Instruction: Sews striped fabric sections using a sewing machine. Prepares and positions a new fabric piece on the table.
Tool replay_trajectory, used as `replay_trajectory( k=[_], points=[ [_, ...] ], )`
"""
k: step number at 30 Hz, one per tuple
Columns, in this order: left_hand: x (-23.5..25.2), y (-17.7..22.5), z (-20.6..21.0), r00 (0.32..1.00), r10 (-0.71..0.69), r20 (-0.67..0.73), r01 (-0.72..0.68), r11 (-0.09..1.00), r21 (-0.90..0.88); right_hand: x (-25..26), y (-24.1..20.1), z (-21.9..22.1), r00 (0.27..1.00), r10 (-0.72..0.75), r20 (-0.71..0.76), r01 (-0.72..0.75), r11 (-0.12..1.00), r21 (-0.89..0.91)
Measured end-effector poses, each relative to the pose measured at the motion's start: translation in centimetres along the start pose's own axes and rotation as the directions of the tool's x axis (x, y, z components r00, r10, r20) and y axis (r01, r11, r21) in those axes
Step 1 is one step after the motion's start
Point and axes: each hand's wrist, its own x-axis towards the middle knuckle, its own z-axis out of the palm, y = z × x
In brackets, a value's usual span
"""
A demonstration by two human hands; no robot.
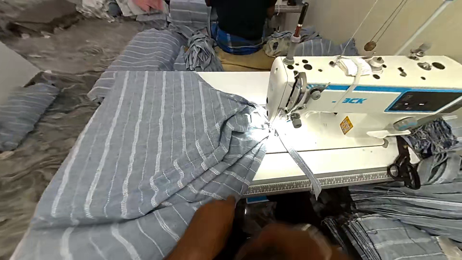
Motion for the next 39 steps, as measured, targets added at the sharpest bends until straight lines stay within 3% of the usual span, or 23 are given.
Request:
replay_trajectory(
  k=[1, 2, 3, 4, 5, 8, 12, 16, 19, 23, 30, 34, 39],
  points=[
    [-0.3, 0.3, 0.8, 0.999, 0.043, 0.021, -0.042, 0.997, -0.057, -1.7, 2.3, -4.3, 0.956, 0.190, -0.223, -0.202, 0.979, -0.029],
    [-0.9, 1.0, 1.6, 0.995, 0.092, 0.042, -0.087, 0.990, -0.107, -2.7, 4.1, -7.7, 0.816, 0.327, -0.477, -0.411, 0.908, -0.081],
    [-1.4, 2.0, 2.2, 0.988, 0.146, 0.049, -0.139, 0.982, -0.128, -3.2, 5.5, -10.1, 0.636, 0.356, -0.685, -0.569, 0.815, -0.105],
    [-1.8, 3.1, 2.6, 0.979, 0.202, 0.028, -0.197, 0.972, -0.132, -2.9, 6.4, -11.9, 0.521, 0.321, -0.791, -0.646, 0.754, -0.120],
    [-2.1, 4.3, 2.7, 0.970, 0.243, 0.011, -0.239, 0.961, -0.136, -1.9, 6.5, -12.7, 0.496, 0.284, -0.821, -0.670, 0.726, -0.153],
    [-3.0, 7.2, 1.5, 0.954, 0.298, 0.031, -0.292, 0.948, -0.124, 4.7, 5.4, -12.0, 0.569, 0.330, -0.753, -0.670, 0.718, -0.192],
    [-3.6, 9.4, -0.2, 0.940, 0.305, 0.151, -0.290, 0.950, -0.111, 10.0, 4.8, -12.9, 0.541, 0.367, -0.757, -0.777, 0.563, -0.282],
    [-2.0, 9.0, -0.7, 0.932, 0.309, 0.190, -0.283, 0.947, -0.152, 9.5, 5.9, -12.3, 0.558, 0.272, -0.784, -0.763, 0.539, -0.357],
    [-0.7, 8.1, 0.8, 0.961, 0.271, 0.050, -0.255, 0.944, -0.209, 8.8, 6.5, -11.8, 0.568, 0.242, -0.787, -0.750, 0.545, -0.374],
    [0.2, 6.9, 1.3, 0.965, 0.263, -0.016, -0.260, 0.939, -0.225, 8.6, 6.9, -11.6, 0.575, 0.184, -0.797, -0.720, 0.576, -0.386],
    [2.9, 7.1, 1.0, 0.960, 0.278, 0.035, -0.250, 0.906, -0.341, 8.2, 7.0, -11.7, 0.577, 0.189, -0.795, -0.718, 0.581, -0.383],
    [3.4, 6.9, 1.3, 0.962, 0.271, -0.027, -0.267, 0.918, -0.293, 8.2, 7.3, -11.7, 0.581, 0.173, -0.795, -0.711, 0.584, -0.393],
    [4.0, 6.9, 1.0, 0.946, 0.323, 0.019, -0.307, 0.914, -0.264, 8.1, 7.5, -11.7, 0.589, 0.151, -0.794, -0.697, 0.592, -0.405]
  ],
)
